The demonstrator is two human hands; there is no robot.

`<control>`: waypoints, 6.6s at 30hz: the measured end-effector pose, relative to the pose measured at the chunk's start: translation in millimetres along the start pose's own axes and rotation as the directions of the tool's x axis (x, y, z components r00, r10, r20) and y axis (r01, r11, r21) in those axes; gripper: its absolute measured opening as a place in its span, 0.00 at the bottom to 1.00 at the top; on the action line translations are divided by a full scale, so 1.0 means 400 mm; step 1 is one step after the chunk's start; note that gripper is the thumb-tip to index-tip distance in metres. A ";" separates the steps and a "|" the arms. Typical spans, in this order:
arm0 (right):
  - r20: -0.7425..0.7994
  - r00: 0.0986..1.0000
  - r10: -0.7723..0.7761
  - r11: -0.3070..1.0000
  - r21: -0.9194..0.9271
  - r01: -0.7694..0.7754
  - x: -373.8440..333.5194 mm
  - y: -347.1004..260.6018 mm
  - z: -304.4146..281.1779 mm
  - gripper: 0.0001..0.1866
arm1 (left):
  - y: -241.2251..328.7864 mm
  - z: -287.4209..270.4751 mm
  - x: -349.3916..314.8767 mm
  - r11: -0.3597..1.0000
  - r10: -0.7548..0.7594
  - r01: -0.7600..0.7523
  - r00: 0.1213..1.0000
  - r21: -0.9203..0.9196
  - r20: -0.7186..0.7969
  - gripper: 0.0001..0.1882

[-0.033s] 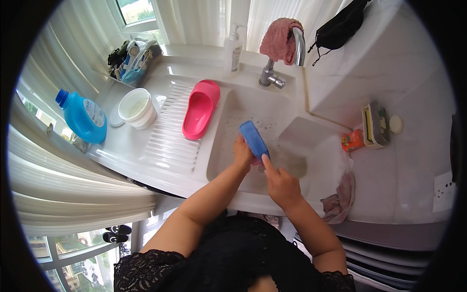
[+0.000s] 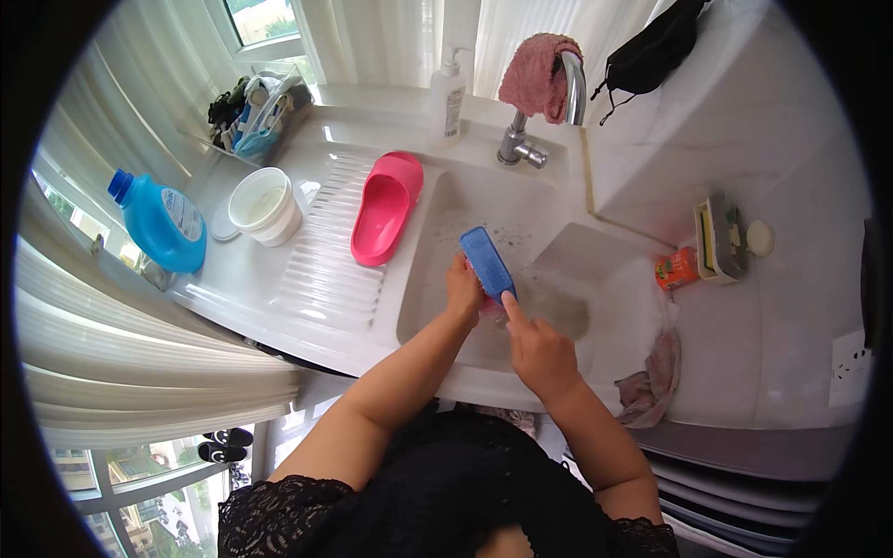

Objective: The person scrubs a pink slipper with a blue brush in a sink. They rotate the slipper to clean the sole, sides, and interior surfaces thoroughly.

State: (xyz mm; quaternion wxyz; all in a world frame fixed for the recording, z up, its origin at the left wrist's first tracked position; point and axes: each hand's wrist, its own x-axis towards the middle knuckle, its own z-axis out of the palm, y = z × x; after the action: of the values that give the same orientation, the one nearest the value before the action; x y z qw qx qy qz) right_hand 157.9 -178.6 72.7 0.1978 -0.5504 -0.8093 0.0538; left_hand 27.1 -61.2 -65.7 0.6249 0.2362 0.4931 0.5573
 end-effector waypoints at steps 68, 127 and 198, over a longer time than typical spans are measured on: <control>0.054 0.936 0.348 0.872 0.348 -0.345 0.014 0.147 -0.173 0.21 | 0.122 0.063 -0.077 0.550 0.664 -0.627 0.729 0.551 0.167 0.25; 0.162 0.984 0.067 0.991 -0.126 -0.047 0.033 0.152 0.028 0.27 | 0.062 0.029 -0.087 0.942 0.080 0.050 0.927 -0.331 0.367 0.37; -0.131 0.966 0.224 0.974 0.054 -0.219 -0.074 0.061 0.060 0.24 | 0.058 -0.027 -0.008 0.472 -0.289 0.416 0.906 -0.778 0.309 0.19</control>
State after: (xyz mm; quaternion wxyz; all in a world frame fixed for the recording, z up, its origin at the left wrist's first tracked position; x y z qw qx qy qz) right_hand 179.2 -192.9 35.5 0.2559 -0.6359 -0.7261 0.0536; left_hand 7.4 -60.5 -49.5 0.7935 -0.1565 0.1661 0.5642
